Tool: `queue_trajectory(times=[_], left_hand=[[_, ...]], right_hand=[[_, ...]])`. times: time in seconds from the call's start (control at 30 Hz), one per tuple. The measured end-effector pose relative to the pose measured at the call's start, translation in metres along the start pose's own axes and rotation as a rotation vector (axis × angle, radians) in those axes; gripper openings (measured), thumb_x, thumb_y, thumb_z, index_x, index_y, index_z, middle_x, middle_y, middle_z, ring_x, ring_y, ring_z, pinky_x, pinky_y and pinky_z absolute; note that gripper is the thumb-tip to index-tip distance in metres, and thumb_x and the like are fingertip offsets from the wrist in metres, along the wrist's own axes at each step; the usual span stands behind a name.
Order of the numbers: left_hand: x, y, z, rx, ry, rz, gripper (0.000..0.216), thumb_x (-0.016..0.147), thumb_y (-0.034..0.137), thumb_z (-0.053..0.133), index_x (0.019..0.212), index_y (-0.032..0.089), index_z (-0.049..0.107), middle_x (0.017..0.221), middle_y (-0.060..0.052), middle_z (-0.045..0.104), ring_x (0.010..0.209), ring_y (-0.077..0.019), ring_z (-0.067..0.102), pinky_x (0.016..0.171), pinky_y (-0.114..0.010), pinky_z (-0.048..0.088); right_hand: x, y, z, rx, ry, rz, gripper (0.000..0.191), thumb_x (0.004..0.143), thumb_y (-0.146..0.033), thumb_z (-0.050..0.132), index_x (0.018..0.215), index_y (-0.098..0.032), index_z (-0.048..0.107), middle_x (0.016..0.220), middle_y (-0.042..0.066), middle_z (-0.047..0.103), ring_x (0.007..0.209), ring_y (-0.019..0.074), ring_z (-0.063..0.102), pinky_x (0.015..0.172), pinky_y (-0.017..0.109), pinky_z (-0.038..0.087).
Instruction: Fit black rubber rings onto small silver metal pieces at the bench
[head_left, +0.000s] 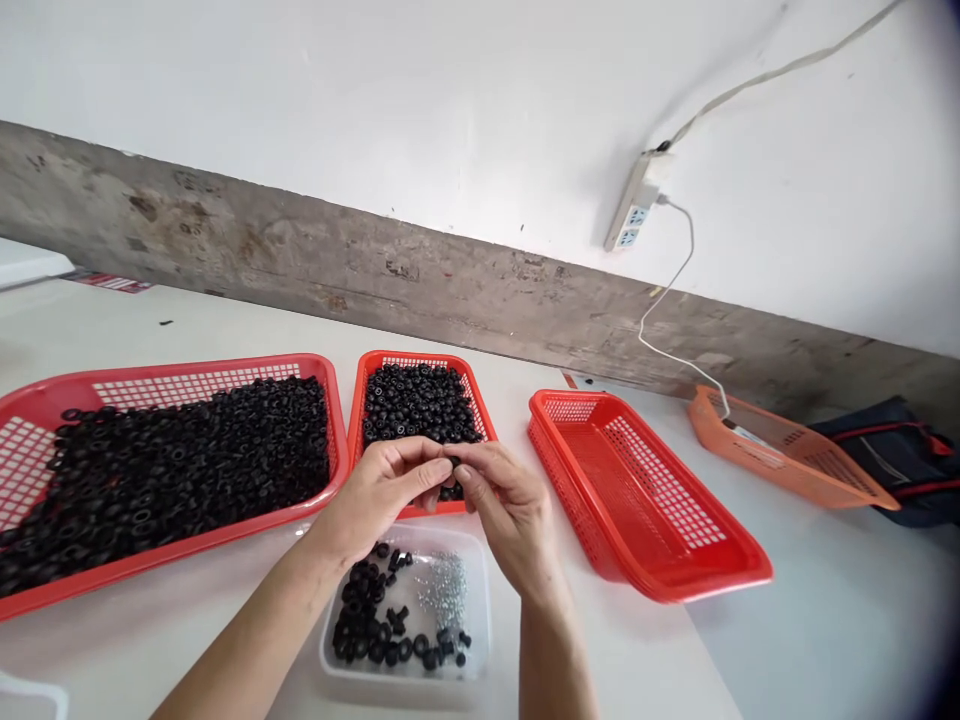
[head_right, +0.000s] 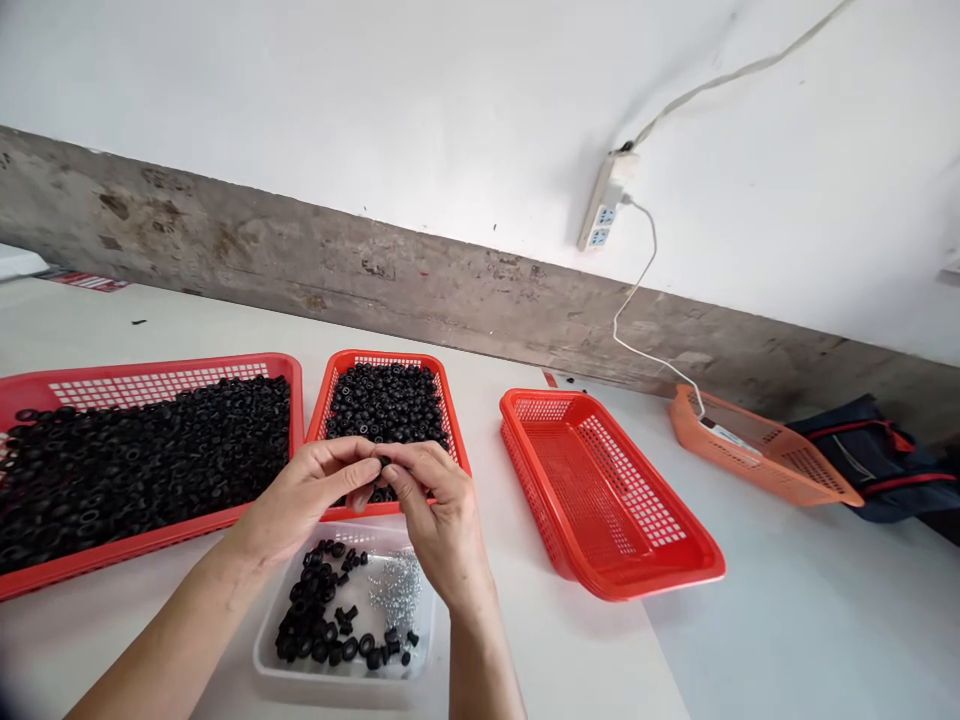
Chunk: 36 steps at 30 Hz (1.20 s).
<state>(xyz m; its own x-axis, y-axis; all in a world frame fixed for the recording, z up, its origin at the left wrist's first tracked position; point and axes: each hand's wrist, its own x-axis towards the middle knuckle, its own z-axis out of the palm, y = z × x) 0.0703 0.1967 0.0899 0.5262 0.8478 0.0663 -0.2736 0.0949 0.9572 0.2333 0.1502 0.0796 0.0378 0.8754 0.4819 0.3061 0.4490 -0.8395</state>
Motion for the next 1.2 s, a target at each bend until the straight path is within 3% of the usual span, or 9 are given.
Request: queue_trajectory(times=[0.17, 0.3, 0.53, 0.87, 1.03, 1.13, 1.2], left_hand=[[0.009, -0.010, 0.004, -0.148, -0.007, -0.080, 0.029, 0.079, 0.044, 0.079, 0.077, 0.015, 0.076, 0.066, -0.001, 0.062, 0.055, -0.0089, 0.047, 0.056, -0.023, 0.037], [0.011, -0.014, 0.004, -0.177, 0.020, -0.082, 0.029, 0.074, 0.041, 0.084, 0.082, 0.014, 0.078, 0.065, -0.001, 0.062, 0.056, -0.0094, 0.048, 0.057, -0.023, 0.038], [0.009, -0.015, 0.000, -0.043, 0.002, -0.032, 0.020, 0.082, 0.033, 0.077, 0.092, 0.016, 0.078, 0.064, 0.000, 0.061, 0.061, -0.0105, 0.050, 0.061, -0.023, 0.040], [0.012, -0.018, 0.000, -0.097, 0.018, -0.044, 0.022, 0.081, 0.036, 0.079, 0.094, 0.019, 0.080, 0.069, 0.001, 0.066, 0.066, -0.0097, 0.056, 0.066, -0.021, 0.046], [0.014, -0.018, -0.003, -0.193, 0.042, -0.104, 0.032, 0.072, 0.035, 0.086, 0.100, 0.020, 0.081, 0.093, -0.004, 0.076, 0.077, -0.0122, 0.066, 0.078, -0.024, 0.053], [0.016, -0.020, -0.003, -0.180, 0.076, -0.098, 0.038, 0.073, 0.032, 0.086, 0.109, 0.022, 0.078, 0.094, -0.003, 0.076, 0.080, -0.0129, 0.068, 0.079, -0.023, 0.054], [0.017, -0.022, -0.003, -0.168, 0.093, -0.062, 0.044, 0.073, 0.030, 0.086, 0.115, 0.023, 0.075, 0.093, -0.002, 0.075, 0.080, -0.0130, 0.069, 0.079, -0.024, 0.054]], right_hand=[[0.005, 0.008, -0.001, 0.111, 0.090, 0.032, 0.018, 0.093, -0.023, 0.065, 0.104, -0.028, 0.078, 0.091, 0.004, 0.069, 0.068, 0.0118, 0.060, 0.058, 0.024, 0.053], [0.006, 0.011, -0.002, 0.126, 0.086, 0.050, 0.018, 0.092, -0.023, 0.064, 0.104, -0.027, 0.078, 0.091, 0.004, 0.068, 0.062, 0.0097, 0.057, 0.055, 0.023, 0.052], [0.000, -0.005, -0.007, -0.129, 0.027, -0.059, 0.022, 0.096, -0.019, 0.061, 0.110, -0.028, 0.075, 0.101, 0.004, 0.072, 0.092, 0.0166, 0.068, 0.082, 0.030, 0.058], [-0.005, -0.014, -0.006, -0.433, 0.091, -0.195, 0.024, 0.100, -0.013, 0.050, 0.113, -0.021, 0.068, 0.108, 0.007, 0.070, 0.097, 0.0161, 0.068, 0.087, 0.028, 0.056], [-0.005, -0.012, -0.007, -0.441, 0.193, -0.108, 0.019, 0.099, -0.017, 0.050, 0.109, -0.021, 0.065, 0.101, 0.005, 0.068, 0.083, 0.0145, 0.066, 0.073, 0.025, 0.056], [-0.004, -0.012, -0.006, -0.421, 0.159, -0.033, 0.016, 0.099, -0.021, 0.051, 0.106, -0.020, 0.064, 0.096, 0.004, 0.067, 0.071, 0.0123, 0.062, 0.058, 0.022, 0.051], [-0.003, -0.011, -0.003, -0.413, 0.122, -0.011, 0.015, 0.098, -0.021, 0.051, 0.105, -0.020, 0.065, 0.093, 0.003, 0.067, 0.070, 0.0121, 0.061, 0.057, 0.022, 0.050]])
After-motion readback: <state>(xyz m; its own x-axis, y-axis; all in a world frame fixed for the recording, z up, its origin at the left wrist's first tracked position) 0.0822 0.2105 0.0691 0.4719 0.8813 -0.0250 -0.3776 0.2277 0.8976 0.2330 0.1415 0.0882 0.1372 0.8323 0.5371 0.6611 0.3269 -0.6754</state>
